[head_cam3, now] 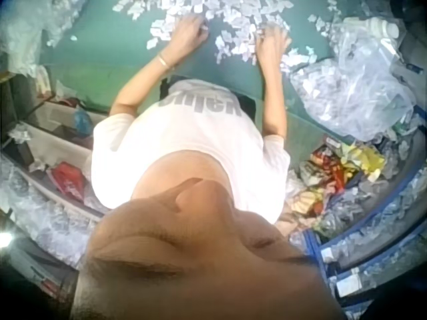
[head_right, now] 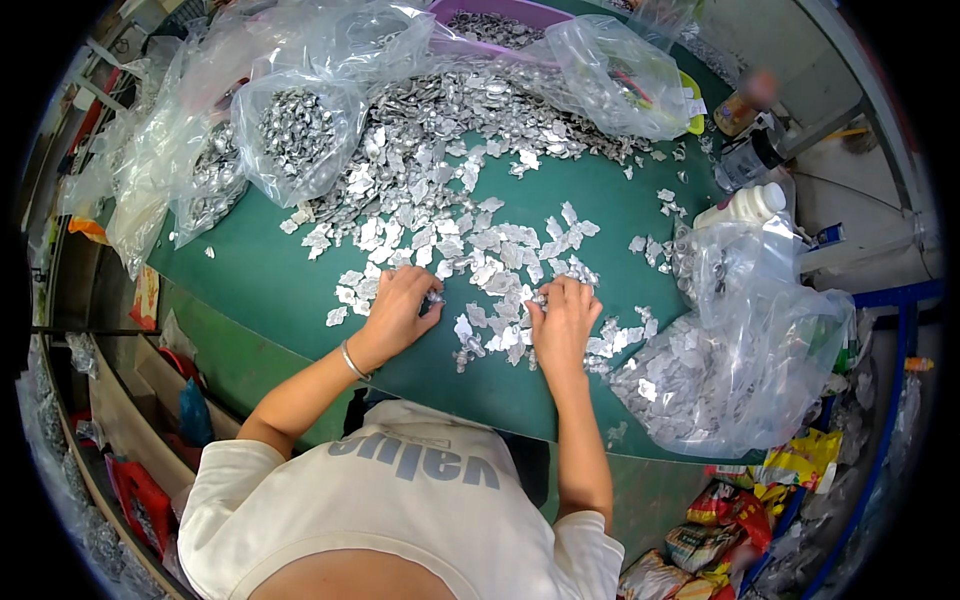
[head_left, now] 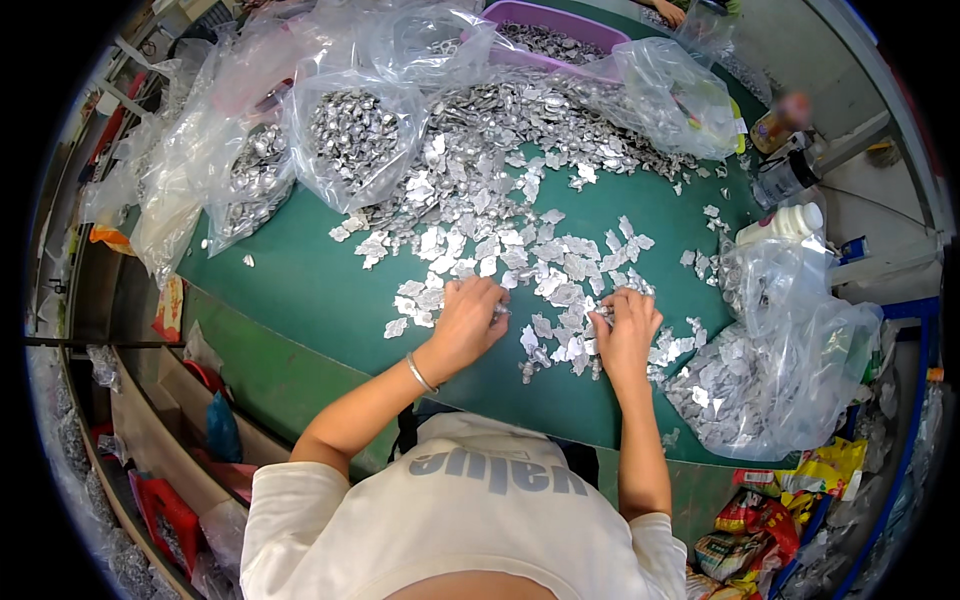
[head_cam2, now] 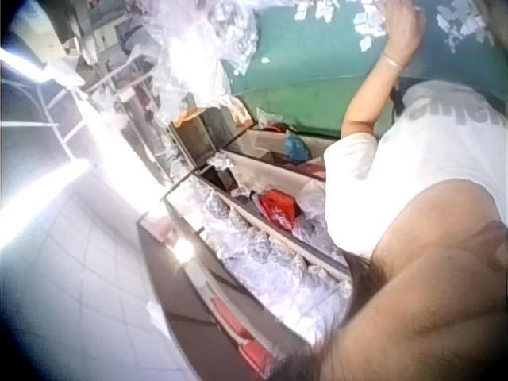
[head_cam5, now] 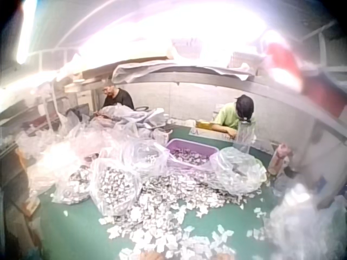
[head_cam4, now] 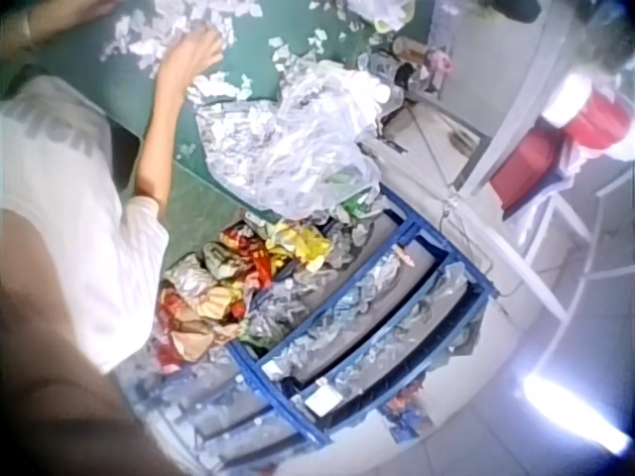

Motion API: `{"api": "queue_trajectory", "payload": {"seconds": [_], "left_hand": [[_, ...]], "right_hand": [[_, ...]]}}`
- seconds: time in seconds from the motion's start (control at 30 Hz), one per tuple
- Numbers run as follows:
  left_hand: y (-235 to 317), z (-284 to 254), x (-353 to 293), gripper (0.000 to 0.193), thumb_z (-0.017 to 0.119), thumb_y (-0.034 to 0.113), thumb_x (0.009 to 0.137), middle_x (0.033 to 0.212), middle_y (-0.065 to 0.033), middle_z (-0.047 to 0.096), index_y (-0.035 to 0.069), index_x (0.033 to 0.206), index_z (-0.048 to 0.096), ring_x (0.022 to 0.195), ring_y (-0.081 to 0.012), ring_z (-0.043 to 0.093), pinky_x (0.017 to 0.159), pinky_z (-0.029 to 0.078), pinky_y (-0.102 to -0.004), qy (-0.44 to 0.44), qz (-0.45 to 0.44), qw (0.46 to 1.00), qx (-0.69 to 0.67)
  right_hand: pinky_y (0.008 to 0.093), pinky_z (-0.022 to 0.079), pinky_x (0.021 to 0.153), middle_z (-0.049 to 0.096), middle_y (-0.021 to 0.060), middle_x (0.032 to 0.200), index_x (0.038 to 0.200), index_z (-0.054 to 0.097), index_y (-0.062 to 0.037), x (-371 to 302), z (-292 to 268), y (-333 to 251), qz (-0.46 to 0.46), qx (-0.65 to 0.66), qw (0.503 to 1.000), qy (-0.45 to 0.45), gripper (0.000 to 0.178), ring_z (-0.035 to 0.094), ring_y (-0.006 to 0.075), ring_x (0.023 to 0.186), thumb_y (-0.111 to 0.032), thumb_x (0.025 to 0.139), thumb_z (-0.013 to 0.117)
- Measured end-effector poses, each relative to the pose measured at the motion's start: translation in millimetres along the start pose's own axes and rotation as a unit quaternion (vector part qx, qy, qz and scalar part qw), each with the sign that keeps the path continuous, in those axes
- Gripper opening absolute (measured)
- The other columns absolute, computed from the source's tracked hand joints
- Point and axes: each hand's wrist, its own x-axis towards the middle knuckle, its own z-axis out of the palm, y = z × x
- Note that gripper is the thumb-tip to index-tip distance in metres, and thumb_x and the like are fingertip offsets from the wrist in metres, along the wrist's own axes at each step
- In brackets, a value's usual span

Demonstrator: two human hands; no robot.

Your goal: The person sorts small silver metal parts on a green table by hand, gathering them into small piles or picking up handfuls to move them.

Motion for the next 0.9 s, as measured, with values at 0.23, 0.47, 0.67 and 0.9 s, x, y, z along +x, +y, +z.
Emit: {"api": "queue_trajectory", "payload": {"seconds": [0.23,0.47,0.67,0.9], "left_hand": [[5,-2,-11,0.027,0.072,0.008,0.075,0.09,-0.0048,0.057,0.009,0.1,0.062,0.087,-0.0221,0.055,0.077,0.034,-0.0357,-0.008,0.018,0.998,-0.068],[10,-9,-19,0.032,0.075,0.014,0.073,0.099,-0.0068,0.054,0.008,0.102,0.063,0.098,-0.0254,0.051,0.078,0.034,-0.0368,-0.023,-0.002,1.0,0.01],[17,-8,-43,0.027,0.074,0.013,0.076,0.098,-0.0081,0.054,0.006,0.1,0.064,0.095,-0.0265,0.053,0.078,0.037,-0.0375,-0.073,0.017,0.996,-0.04],[27,0,-56,0.022,0.067,0.005,0.08,0.105,-0.0093,0.056,0.005,0.102,0.064,0.097,-0.0301,0.053,0.085,0.042,-0.0378,-0.095,0.039,0.978,-0.181]], "right_hand": [[0.0372,0.036,0.08,0.059,0.0072,0.08,0.091,0.063,-0.0043,-36,-6,-34,0.123,0.334,0.934,-0.033,0.024,0.054,0.0262,0.082,-0.007,0.071,0.076],[0.0399,0.037,0.082,0.055,0.011,0.112,0.106,0.062,-0.0019,-54,0,-67,-0.03,0.09,0.994,-0.058,0.033,0.049,0.0307,0.101,-0.01,0.076,0.071],[0.0431,0.037,0.085,0.053,0.0123,0.115,0.113,0.058,-0.0008,-78,-3,-75,-0.056,0.124,0.984,-0.117,0.036,0.047,0.0327,0.105,-0.01,0.079,0.066],[0.042,0.037,0.082,0.056,0.0125,0.105,0.101,0.059,-0.004,-76,-20,-36,0.072,0.042,0.996,0.03,0.022,0.05,0.0322,0.098,-0.009,0.081,0.067]]}}
